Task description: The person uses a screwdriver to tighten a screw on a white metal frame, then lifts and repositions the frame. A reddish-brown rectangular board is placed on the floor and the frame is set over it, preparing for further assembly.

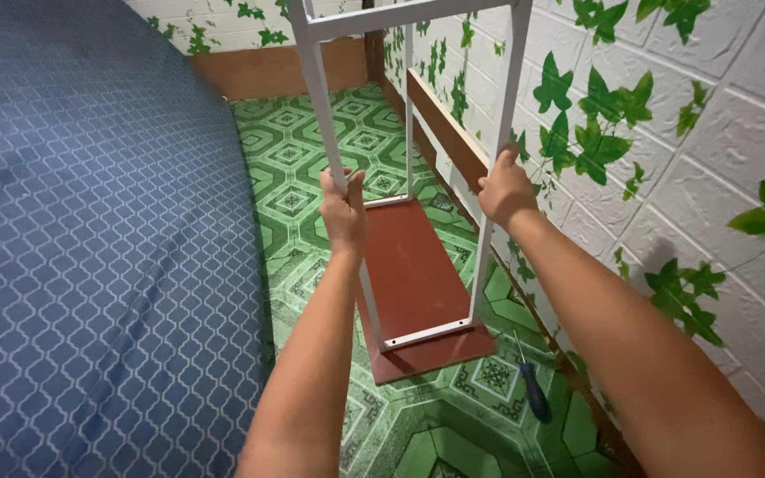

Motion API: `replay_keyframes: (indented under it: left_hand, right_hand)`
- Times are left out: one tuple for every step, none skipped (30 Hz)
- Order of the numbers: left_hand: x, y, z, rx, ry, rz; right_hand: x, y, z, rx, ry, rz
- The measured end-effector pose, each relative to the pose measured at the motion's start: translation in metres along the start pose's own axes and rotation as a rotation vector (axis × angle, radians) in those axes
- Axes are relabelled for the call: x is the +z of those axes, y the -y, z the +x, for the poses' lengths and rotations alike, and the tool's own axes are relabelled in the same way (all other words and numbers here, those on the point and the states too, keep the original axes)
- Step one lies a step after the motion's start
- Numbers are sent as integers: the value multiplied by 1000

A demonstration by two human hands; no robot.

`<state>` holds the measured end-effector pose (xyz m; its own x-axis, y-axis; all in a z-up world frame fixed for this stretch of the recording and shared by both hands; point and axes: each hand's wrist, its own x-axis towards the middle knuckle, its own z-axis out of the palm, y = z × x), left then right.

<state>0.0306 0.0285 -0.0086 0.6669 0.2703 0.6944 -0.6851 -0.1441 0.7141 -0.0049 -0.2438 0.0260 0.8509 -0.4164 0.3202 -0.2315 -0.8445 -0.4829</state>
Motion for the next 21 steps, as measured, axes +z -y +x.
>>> replay_keyframes:
  left_hand:
    - [1, 0, 1, -9, 15, 8]
    - [3, -1, -1, -20, 31, 15]
    - [4, -2, -2, -31, 48, 22]
    - [6, -3, -4, -19, 35, 21]
    - [10, -5, -6, -7, 22, 21]
    - [12, -8, -8, 8, 8, 21]
    - [14, -12, -10, 10, 14, 36]
    - [15, -15, -13, 13, 20, 52]
    - [16, -18, -15, 16, 26, 67]
    - [14, -20, -17, -13, 41, 68]
    - [12, -22, -19, -42, 57, 70]
    - [12, -24, -20, -69, 74, 68]
    - [12, -25, -21, -91, 90, 81]
    - [12, -26, -21, -112, 107, 92]
    - [13, -27, -21, -133, 123, 103]
    - [12, -26, -22, -102, 101, 89]
    - [12, -25, -23, -72, 80, 74]
    - [12, -25, -23, -38, 58, 58]
    - [12, -24, -24, -35, 59, 59]
    - [13, -23, -24, -34, 61, 58]
    - [14, -21, -25, -33, 63, 57]
  right_hand:
    - [1, -2, 2, 3, 1, 1]
    - [1, -4, 2, 7, 3, -1]
    - [0, -8, 1, -7, -8, -6]
    - [-1, -11, 0, -22, -17, -11]
    - [-3, -13, -2, -37, -27, -15]
    - [-4, -14, -5, -23, -27, 10]
    - [-8, -16, -9, -9, -27, 35]
    - [-11, -17, -12, 4, -28, 61]
    - [-15, -17, -14, 6, -20, 68]
    - [-18, -18, -17, 8, -9, 75]
    - [-20, -20, -20, 10, 2, 81]
    - [-21, -20, -22, 12, -5, 86]
    - [-21, -20, -24, 15, -11, 91]
    - [-22, -21, -24, 17, -20, 96]
    - [-23, -24, -24, -3, -27, 80]
    - [-23, -24, -25, -23, -31, 66]
    - [-21, -25, -26, -44, -35, 53]
    - [-21, -26, -26, -38, -32, 60]
    - [-20, -27, -27, -32, -28, 67]
    - [-21, -28, -27, -25, -25, 71]
    - [-21, -29, -28, -1, -23, 83]
